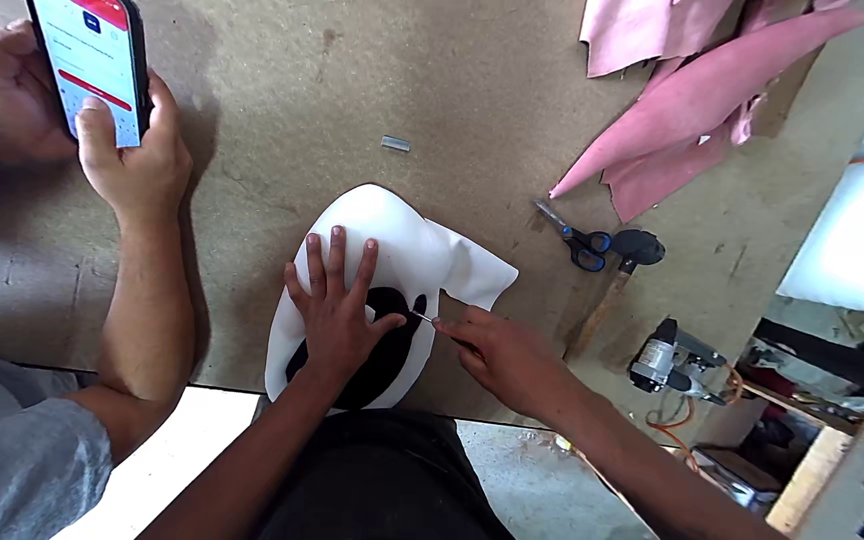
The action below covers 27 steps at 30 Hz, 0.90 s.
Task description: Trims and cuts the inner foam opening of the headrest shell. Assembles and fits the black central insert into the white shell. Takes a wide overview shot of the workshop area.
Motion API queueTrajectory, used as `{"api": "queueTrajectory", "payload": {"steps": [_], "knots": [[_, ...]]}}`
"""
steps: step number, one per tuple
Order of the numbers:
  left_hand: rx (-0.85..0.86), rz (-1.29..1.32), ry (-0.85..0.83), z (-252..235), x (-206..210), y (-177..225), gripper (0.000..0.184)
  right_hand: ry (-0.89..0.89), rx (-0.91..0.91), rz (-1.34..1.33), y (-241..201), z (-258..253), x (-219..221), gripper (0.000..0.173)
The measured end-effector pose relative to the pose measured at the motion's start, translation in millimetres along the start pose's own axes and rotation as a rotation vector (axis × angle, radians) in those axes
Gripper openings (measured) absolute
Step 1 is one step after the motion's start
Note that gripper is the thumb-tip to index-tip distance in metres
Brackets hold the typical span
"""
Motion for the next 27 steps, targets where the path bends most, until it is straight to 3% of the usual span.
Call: {"api": "queueTrajectory", "payload": {"steps": [3, 10, 21, 27], "knots": [[-0.01, 0.019, 0.003, -1, 0, -1, 0.121, -0.073, -0.116, 0.21, -9, -17, -13, 0.042], [-0.027, 0.066, -0.014, -1, -1, -3, 0.12, -0.429, -0.281, 0.454, -40, -52, -31, 0.034], [-0.04, 0.137, -0.035, -2, -2, -6, 0.117, -0.607, -0.343, 0.575, -58, -76, -37, 0.028], [-0.039, 0.146, -0.037, -1, -2, -7, 0.117, -0.854, -0.412, 0.596, -79, -113, -37, 0.016]]}}
Point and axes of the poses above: each hand's wrist, its own z-axis away from the middle knuckle, its own x-axis out of the palm, y = z × x, the point moved 9 cm from there along -z, towards the middle knuckle, and after that the axes turned 12 degrees about z, right-handed, at the moved point
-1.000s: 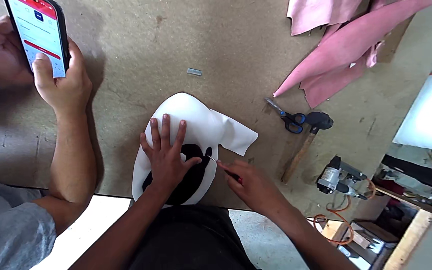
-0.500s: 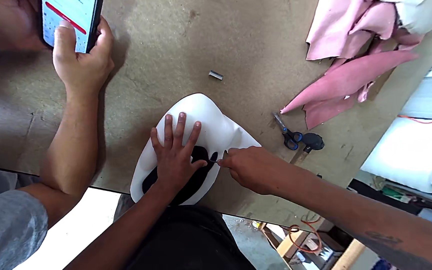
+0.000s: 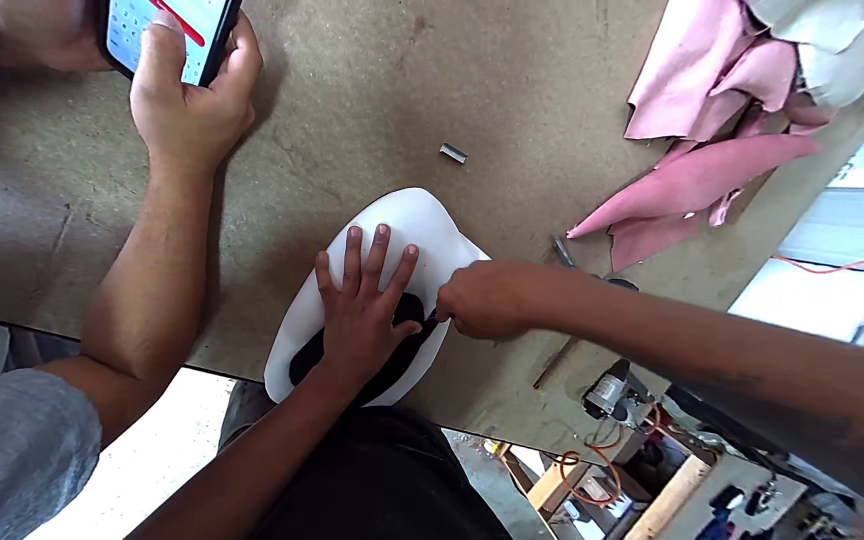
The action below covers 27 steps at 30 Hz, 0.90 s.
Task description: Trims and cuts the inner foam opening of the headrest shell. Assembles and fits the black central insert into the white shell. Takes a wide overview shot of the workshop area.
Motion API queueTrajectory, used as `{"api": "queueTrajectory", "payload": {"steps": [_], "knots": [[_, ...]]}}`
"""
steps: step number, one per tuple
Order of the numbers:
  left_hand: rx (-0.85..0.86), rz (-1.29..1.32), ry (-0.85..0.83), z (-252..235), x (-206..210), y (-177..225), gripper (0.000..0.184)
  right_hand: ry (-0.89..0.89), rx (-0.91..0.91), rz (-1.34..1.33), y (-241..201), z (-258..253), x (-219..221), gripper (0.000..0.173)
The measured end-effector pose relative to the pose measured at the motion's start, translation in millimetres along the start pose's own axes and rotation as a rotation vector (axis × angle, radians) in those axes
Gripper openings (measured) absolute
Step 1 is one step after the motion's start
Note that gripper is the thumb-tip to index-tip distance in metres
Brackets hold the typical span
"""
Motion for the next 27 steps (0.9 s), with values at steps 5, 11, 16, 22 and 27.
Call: {"api": "queueTrajectory", "payload": {"steps": [5, 11, 16, 22, 27], "knots": [[0.012, 0.009, 0.001, 0, 0, 2, 0.118, -0.187, -0.114, -0.184, 18, -27, -5, 0.019], [0.069, 0.058, -0.079, 0, 21, 16, 0.114, -0.269, -0.119, -0.39, 22, -34, 33, 0.02], [0.077, 0.058, -0.109, 4, 26, 19, 0.114, -0.105, -0.079, -0.461, 17, -21, 56, 0.022], [0.082, 0.032, -0.13, 7, 29, 22, 0.117, 0.112, 0.162, -0.527, -9, 9, 89, 0.028], [0.097, -0.008, -0.113, 7, 28, 24, 0.118, 0.332, 0.306, -0.659, -30, 24, 119, 0.036]]}}
Point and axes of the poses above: each hand's wrist, its own z-axis away from the middle knuckle, its own x-axis out of the palm, y = z × x, the point moved 9 cm from there along -z, towards the middle knuckle, and after that the axes turned 12 degrees about z, right-handed, at the moved point
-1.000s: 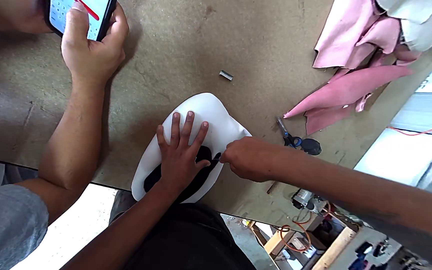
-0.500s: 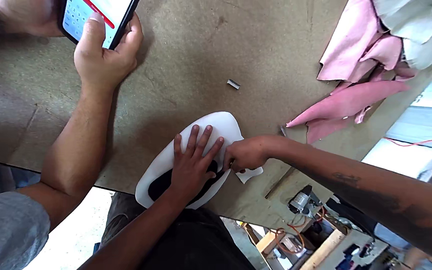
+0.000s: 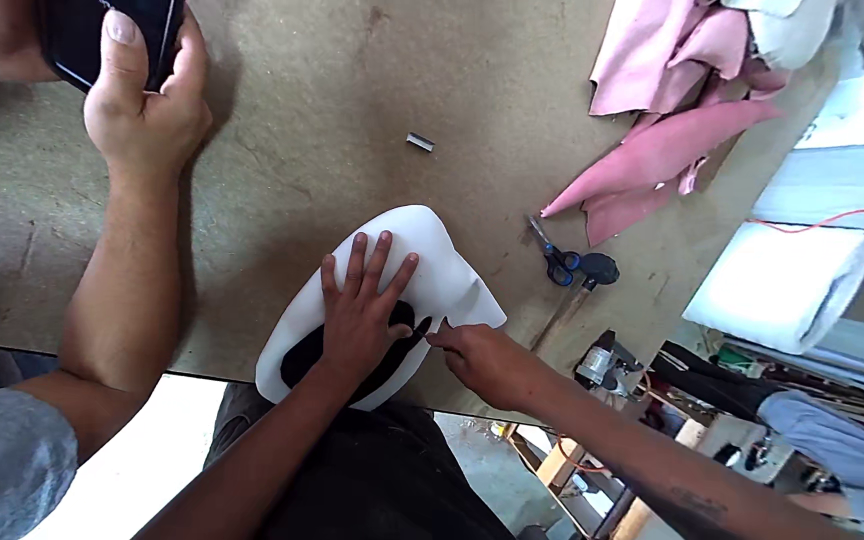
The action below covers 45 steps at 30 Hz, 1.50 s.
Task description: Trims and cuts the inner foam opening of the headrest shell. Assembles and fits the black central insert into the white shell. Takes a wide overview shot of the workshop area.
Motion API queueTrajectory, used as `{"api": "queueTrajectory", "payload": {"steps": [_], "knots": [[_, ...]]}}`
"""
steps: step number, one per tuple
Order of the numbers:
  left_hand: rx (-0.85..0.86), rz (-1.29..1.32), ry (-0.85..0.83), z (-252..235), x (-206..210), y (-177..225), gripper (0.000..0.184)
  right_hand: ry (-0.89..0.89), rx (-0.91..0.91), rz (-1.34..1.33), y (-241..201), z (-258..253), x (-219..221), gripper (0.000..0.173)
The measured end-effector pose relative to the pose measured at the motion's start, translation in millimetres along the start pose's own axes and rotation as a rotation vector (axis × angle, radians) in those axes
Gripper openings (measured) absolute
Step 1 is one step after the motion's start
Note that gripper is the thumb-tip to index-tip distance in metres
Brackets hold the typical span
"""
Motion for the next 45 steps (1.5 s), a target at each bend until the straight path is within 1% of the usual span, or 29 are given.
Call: {"api": "queueTrajectory", "payload": {"steps": [4, 7, 9, 12, 16, 19, 20, 23, 27, 30, 32, 33, 36, 39, 42, 45], "knots": [[0.012, -0.043, 0.021, 1, -1, 3, 0.119, 0.129, 0.023, -0.057, 2, 13, 21, 0.039], [0.022, -0.057, 0.03, 1, -2, 5, 0.12, 0.149, -0.014, -0.07, 7, 13, 19, 0.038], [0.026, -0.06, 0.026, 0, -2, 6, 0.12, 0.084, -0.063, -0.005, 10, 7, 7, 0.036], [0.019, -0.061, 0.02, 0, -2, 6, 0.12, -0.053, -0.184, 0.178, 7, -14, -21, 0.028], [0.008, -0.057, 0.015, -1, -2, 6, 0.12, -0.326, -0.3, 0.339, -14, -48, -51, 0.02], [-0.004, -0.038, 0.016, -2, -2, 5, 0.123, -0.532, -0.271, 0.315, -20, -70, -57, 0.019], [-0.01, -0.035, 0.017, -2, -2, 4, 0.123, -0.576, -0.256, 0.293, -20, -75, -56, 0.019], [-0.018, -0.01, 0.029, -2, -3, 3, 0.121, -0.635, -0.237, 0.229, -19, -83, -53, 0.02], [-0.021, 0.009, 0.021, 0, 4, 3, 0.121, -0.656, -0.237, 0.222, -16, -86, -43, 0.019], [-0.022, 0.018, 0.014, 4, 6, 1, 0.118, -0.582, -0.292, 0.27, -16, -83, -37, 0.019], [-0.025, 0.029, 0.008, 3, 5, 2, 0.119, -0.456, -0.322, 0.3, -15, -70, -36, 0.019], [-0.025, 0.031, 0.006, 2, 5, 2, 0.12, -0.389, -0.304, 0.296, -14, -60, -34, 0.019], [-0.026, 0.012, -0.004, 3, 4, 3, 0.123, -0.187, -0.172, 0.2, -11, -29, -19, 0.022], [-0.021, -0.02, 0.0, 3, 6, 6, 0.124, -0.017, -0.035, 0.076, -4, -1, 5, 0.031], [-0.008, -0.048, 0.007, 4, 5, 8, 0.125, 0.111, 0.045, -0.026, -4, 15, 27, 0.035], [0.014, -0.067, 0.024, 4, 4, 9, 0.126, 0.2, 0.115, -0.099, -7, 24, 45, 0.038]]}}
Point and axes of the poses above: each hand's wrist, its own z-axis away from the middle knuckle, its own x-axis out of the palm, y = z × x, the point moved 9 cm from there along -z, towards the middle knuckle, and after that the axes turned 12 degrees about z, right-handed, at the moved point
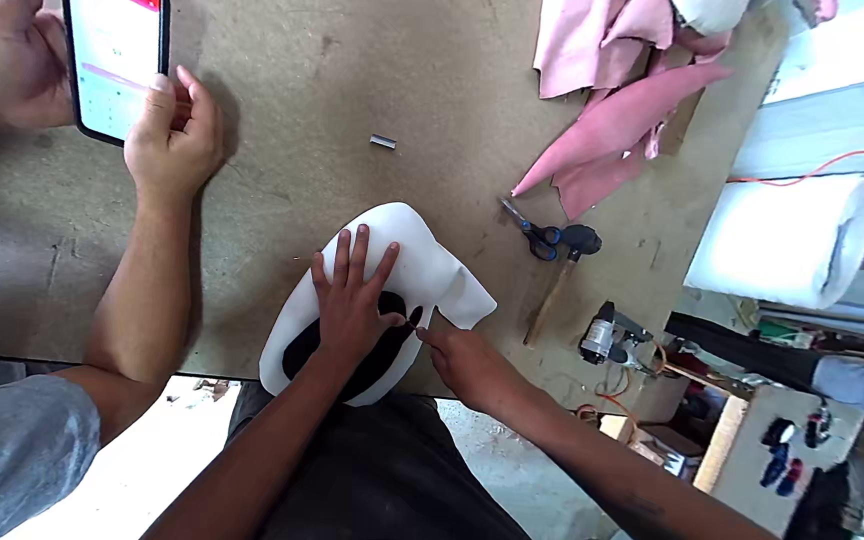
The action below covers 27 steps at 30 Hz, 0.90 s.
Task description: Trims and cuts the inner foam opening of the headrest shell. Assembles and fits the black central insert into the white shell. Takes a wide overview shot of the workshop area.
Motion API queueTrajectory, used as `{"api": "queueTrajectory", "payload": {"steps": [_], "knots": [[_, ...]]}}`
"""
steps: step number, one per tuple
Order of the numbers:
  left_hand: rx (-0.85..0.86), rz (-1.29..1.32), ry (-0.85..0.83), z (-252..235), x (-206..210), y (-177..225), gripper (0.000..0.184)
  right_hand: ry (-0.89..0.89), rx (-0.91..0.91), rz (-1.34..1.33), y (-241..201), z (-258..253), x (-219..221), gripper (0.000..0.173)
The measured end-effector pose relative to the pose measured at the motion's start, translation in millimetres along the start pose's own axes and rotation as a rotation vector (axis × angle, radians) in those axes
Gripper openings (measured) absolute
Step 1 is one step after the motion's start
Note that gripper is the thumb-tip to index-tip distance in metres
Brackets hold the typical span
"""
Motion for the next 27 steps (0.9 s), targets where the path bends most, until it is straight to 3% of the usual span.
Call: {"api": "queueTrajectory", "payload": {"steps": [8, 20, 27], "knots": [[0.01, -0.037, 0.003, 0, 0, 5, 0.128, 0.203, 0.074, -0.188, 5, 15, 27, 0.042], [0.017, -0.081, -0.003, 4, -1, 9, 0.127, 0.072, 0.03, -0.228, 38, 27, 5, 0.037], [-0.023, -0.057, 0.012, 18, 9, 16, 0.129, -0.041, 0.007, -0.305, 51, 7, 10, 0.038]]}}
Point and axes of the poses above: each hand's wrist, its own z-axis away from the middle knuckle, its own x-axis out of the palm, y = z × x, the point moved 9 cm from there along -z, towards the middle knuckle, and after that the axes turned 12 degrees about z, right-handed, at the moved point
